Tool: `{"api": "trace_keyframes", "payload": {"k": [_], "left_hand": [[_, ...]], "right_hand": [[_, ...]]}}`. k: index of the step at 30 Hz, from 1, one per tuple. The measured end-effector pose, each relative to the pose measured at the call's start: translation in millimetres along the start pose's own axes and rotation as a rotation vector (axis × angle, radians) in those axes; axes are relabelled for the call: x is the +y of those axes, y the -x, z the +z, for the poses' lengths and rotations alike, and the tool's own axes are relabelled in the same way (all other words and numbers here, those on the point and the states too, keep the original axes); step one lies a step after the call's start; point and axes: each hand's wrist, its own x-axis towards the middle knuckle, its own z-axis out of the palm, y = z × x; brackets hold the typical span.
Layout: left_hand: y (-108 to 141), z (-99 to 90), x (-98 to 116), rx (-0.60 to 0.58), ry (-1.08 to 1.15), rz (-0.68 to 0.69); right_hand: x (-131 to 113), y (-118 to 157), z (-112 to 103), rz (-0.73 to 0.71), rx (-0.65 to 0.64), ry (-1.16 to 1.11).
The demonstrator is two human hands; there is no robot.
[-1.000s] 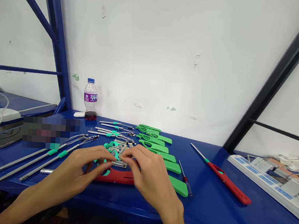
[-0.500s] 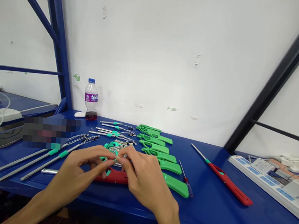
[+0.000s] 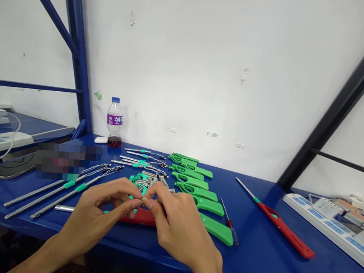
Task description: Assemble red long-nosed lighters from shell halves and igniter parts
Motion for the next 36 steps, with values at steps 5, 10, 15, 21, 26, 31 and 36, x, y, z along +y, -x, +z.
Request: {"api": "trace_keyframes", "payload": {"k": [5, 10, 15, 21, 26, 31, 36], "left_hand": [[-1.5, 0.3, 6.6, -0.074, 0.19, -0.206], [-2.7, -1.6, 5.9, -0.173, 0.323, -0.321], [-6.9, -3.5, 0.1, -0.278, 0.44, -0.383], [-13.6, -8.7, -4.6, -0.208, 0.504, -0.39], [-16.0, -13.6, -4.5, -0.054, 0.569, -0.451], [-17.8, -15.5, -2.7, -0.018, 0.507, -0.452], [-13.4, -11.5, -6.0, -0.133, 0.374, -0.441]], "right_hand": [[-1.1, 1.2, 0.3, 0.006, -0.009, -0.055], [-1.3, 0.1, 0.3, 0.053, -0.05, -0.125], [0.9, -2.5, -0.9, 0.054, -0.09, -0.165], [-1.2, -1.0, -5.1, 0.09, -0.107, -0.139], [-2.7, 2.9, -12.3, 0.093, -0.069, -0.084], [0.0, 3.7, -13.1, 0.063, 0.015, -0.061], [-0.5, 2.5, -9.5, 0.034, 0.09, -0.063]]}}
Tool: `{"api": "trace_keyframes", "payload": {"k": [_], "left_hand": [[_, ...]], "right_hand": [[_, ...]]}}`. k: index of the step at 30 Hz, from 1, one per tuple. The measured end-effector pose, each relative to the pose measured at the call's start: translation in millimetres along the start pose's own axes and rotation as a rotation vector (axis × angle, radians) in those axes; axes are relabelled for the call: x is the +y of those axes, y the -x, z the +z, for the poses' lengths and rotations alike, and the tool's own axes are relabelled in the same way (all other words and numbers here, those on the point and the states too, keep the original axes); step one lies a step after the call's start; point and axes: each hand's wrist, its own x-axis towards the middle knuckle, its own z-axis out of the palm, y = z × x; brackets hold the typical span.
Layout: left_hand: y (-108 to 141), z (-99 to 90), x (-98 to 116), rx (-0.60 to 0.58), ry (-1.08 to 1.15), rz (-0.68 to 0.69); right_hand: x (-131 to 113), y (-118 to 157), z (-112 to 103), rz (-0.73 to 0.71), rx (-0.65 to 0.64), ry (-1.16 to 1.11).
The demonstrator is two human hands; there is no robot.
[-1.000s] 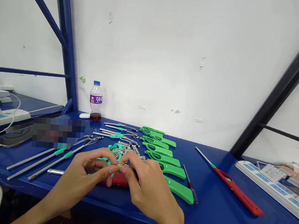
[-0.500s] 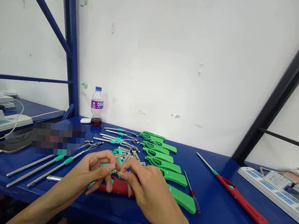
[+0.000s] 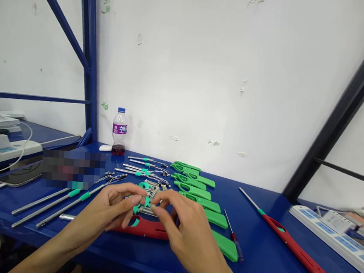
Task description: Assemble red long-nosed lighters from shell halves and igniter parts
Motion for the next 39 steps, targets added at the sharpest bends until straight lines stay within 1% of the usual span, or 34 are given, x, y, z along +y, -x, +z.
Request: {"api": "trace_keyframes", "payload": {"k": [3, 6, 10, 16, 22, 26, 30, 32, 33, 35, 36, 37, 39], "left_hand": [[0.5, 2.2, -2.5, -0.061, 0.014, 0.038], [0.9, 3.9, -2.5, -0.086, 0.062, 0.076], [2.4, 5.2, -3.9, -0.121, 0.059, 0.084], [2.1, 8.8, -11.4, -0.118, 0.042, 0.078], [-0.2, 11.7, -19.6, -0.126, 0.018, 0.084], [0.6, 14.4, -16.2, -0.13, -0.012, 0.06], [1.4, 17.3, -10.9, -0.141, -0.058, 0.028], [1.5, 17.9, -11.6, -0.101, -0.144, 0.048], [1.5, 18.0, -13.1, -0.066, -0.231, 0.069], [1.6, 17.9, -18.6, -0.004, -0.472, 0.137], [1.7, 17.9, -22.0, 0.005, -0.597, 0.177], [1.7, 18.0, -25.7, -0.008, -0.706, 0.216], [1.7, 18.4, -32.1, -0.068, -0.847, 0.278]], "right_hand": [[-0.6, -0.9, 1.4, 0.004, -0.015, -0.005], [-1.2, -2.0, 2.0, -0.007, -0.054, -0.011], [-3.0, -2.9, 1.1, -0.001, -0.095, -0.02], [-1.6, -3.3, 0.9, 0.086, -0.19, -0.056], [2.7, -1.7, 1.6, 0.024, -0.17, -0.043], [-0.2, -0.9, -0.6, 0.006, -0.178, 0.02], [-2.0, -1.7, 0.2, 0.024, -0.189, 0.04], [0.3, -1.8, 0.7, 0.055, -0.187, 0.071], [2.4, -1.7, 0.6, 0.075, -0.185, 0.104], [8.7, -0.6, -0.3, 0.123, -0.206, 0.199], [12.4, 0.3, -1.2, 0.151, -0.227, 0.251], [16.3, 1.3, -2.2, 0.181, -0.253, 0.298], [23.4, 3.3, -4.4, 0.24, -0.295, 0.36]]}}
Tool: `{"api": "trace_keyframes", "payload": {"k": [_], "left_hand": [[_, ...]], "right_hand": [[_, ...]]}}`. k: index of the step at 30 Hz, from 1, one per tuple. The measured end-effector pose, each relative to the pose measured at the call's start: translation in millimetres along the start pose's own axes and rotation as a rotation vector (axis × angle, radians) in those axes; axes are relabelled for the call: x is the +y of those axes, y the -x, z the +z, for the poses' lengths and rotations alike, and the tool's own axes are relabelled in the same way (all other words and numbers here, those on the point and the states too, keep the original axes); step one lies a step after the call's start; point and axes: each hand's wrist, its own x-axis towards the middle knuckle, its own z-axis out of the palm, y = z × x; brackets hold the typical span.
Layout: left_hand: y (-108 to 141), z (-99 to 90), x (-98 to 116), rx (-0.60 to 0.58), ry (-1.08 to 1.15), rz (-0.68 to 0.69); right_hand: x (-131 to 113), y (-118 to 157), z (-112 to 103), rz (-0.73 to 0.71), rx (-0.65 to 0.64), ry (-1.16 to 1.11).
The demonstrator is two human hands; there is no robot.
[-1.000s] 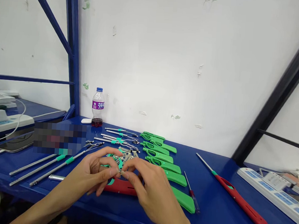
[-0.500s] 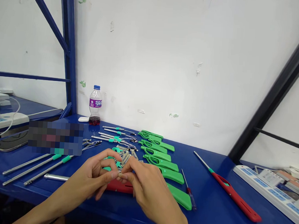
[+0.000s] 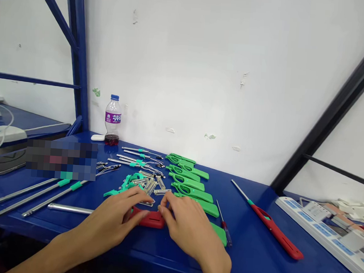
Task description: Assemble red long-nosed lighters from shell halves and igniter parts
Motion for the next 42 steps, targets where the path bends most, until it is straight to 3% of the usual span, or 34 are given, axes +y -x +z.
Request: {"api": "trace_keyframes", "payload": {"k": [8, 17, 26, 42], "left_hand": [[-0.1, 4.2, -1.2, -0.128, -0.19, 0.033], [0.7, 6.8, 1.2, -0.185, -0.269, 0.04], [0.3, 8.2, 0.4, -0.164, -0.286, 0.071], [1.7, 7.1, 2.4, -0.177, -0.278, 0.067]], "right_hand": [[7.5, -0.8, -0.6, 0.044, -0.094, -0.009], [3.9, -2.5, -0.7, 0.049, -0.067, -0.004], [3.1, -3.5, 1.2, -0.008, -0.075, 0.002], [13.0, -3.6, 2.1, 0.015, -0.132, -0.043]]}}
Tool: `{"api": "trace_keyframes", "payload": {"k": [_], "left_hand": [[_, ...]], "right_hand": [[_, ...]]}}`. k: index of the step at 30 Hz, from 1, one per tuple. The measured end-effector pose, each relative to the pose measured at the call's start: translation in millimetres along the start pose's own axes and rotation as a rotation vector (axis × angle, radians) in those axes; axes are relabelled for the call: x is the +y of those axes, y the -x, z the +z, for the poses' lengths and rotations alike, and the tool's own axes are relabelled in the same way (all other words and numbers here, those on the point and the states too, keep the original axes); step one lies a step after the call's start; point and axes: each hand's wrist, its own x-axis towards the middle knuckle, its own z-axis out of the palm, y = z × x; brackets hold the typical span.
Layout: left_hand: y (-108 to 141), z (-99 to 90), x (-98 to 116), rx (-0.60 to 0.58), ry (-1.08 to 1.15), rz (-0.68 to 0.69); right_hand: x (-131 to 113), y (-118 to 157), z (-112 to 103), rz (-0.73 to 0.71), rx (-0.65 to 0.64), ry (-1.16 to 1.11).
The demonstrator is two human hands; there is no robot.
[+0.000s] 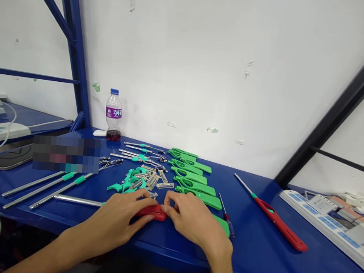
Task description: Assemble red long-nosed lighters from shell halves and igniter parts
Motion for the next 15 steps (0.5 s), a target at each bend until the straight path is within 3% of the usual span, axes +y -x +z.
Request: {"api": "trace_keyframes", "payload": {"k": [9, 15], "left_hand": [[-0.1, -1.1, 1.2, -0.002, -0.024, 0.009], [-2.1, -0.1, -1.1, -0.027, -0.048, -0.001]], "right_hand": [[1.7, -1.1, -1.1, 0.037, 0.012, -0.039], [5.2, 7.5, -15.4, 0.094, 0.204, 0.063]]}}
